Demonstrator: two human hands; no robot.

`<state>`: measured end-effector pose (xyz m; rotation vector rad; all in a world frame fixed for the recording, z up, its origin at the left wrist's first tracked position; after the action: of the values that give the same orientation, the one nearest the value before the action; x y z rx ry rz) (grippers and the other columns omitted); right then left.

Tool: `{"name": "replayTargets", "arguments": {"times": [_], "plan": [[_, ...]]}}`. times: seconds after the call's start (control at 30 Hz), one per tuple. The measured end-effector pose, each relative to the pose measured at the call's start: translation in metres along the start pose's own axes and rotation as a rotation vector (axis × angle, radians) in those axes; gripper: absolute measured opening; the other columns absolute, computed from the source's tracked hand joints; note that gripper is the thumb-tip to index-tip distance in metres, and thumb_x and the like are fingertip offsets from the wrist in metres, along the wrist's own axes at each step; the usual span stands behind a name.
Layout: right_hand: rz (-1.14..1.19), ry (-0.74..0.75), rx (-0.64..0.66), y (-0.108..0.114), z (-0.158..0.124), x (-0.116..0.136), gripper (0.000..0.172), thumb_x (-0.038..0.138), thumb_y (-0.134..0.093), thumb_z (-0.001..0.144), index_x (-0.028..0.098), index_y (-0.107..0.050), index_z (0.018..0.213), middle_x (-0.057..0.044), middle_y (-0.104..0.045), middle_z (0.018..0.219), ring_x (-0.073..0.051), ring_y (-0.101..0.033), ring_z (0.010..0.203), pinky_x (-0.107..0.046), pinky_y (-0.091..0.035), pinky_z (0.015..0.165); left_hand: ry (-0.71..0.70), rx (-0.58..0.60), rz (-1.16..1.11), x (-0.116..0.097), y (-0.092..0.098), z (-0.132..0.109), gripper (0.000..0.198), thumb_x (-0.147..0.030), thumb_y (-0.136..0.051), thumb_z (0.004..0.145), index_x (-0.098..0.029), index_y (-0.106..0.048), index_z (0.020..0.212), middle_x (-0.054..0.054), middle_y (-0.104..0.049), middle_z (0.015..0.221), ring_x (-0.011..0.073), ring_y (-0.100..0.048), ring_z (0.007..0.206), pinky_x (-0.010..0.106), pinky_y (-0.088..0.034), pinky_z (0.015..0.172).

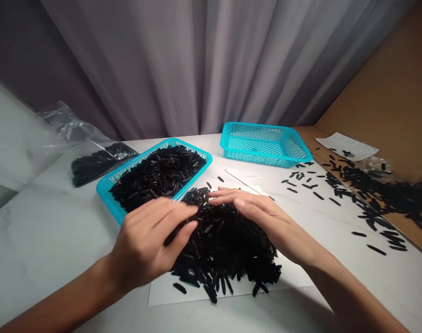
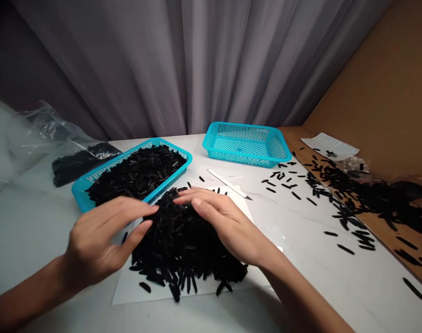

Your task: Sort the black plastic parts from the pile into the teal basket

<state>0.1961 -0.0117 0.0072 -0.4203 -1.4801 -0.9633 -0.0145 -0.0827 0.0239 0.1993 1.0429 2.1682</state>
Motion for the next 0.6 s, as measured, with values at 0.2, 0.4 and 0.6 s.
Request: {"name": "replayTargets", "arguments": {"times": [0.2, 0.4, 0.6], "plan": [[-0.412, -0.084, -0.008, 0.016, -0.026, -0.016, 0.037, 0.052, -0.045, 0.098, 0.039, -0.066, 0.127, 0.001, -0.054, 0.148, -0.03, -0.046, 0.139, -0.057, -0.031, 0.118, 0.301, 0.151, 0.362, 0.007, 0.018, -0.126, 0.037, -0.029, -0.061, 0.093, -0.012, -0.057, 0.126, 0.014, -0.07, 0.115, 0.0287, -0.065, 0.105, 0.043, -0.051, 0.092], [-0.345, -0.238, -0.228, 0.021, -0.059, -0.071, 0.054, 0.061, -0.046, 0.094, 0.038, -0.048, 0.142, 0.001, -0.038, 0.16, -0.03, -0.03, 0.149, -0.057, -0.02, 0.123, 0.499, 0.499, 0.344, 0.004, -0.001, -0.162, 0.093, -0.06, -0.05, 0.094, -0.017, 0.0, 0.16, 0.017, -0.03, 0.161, 0.035, -0.036, 0.145, 0.052, -0.045, 0.111], [-0.374, -0.272, -0.358, 0.003, -0.042, -0.087, 0.068, 0.066, -0.04, 0.093, 0.022, -0.044, 0.145, -0.009, -0.038, 0.16, -0.028, -0.029, 0.149, -0.05, -0.016, 0.125, 0.643, 0.508, 0.223, -0.009, -0.029, -0.142, 0.105, -0.076, -0.048, 0.085, -0.023, 0.003, 0.16, 0.015, -0.006, 0.166, 0.0423, -0.011, 0.151, 0.063, -0.032, 0.117]]}}
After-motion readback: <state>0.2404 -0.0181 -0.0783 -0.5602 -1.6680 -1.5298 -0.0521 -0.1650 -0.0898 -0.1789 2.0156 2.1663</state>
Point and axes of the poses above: each hand's wrist, its own z-axis towards the middle knuckle, its own y-axis out of the back of the hand, x = y × z, the point moved 3 cm from there along z, towards the middle knuckle
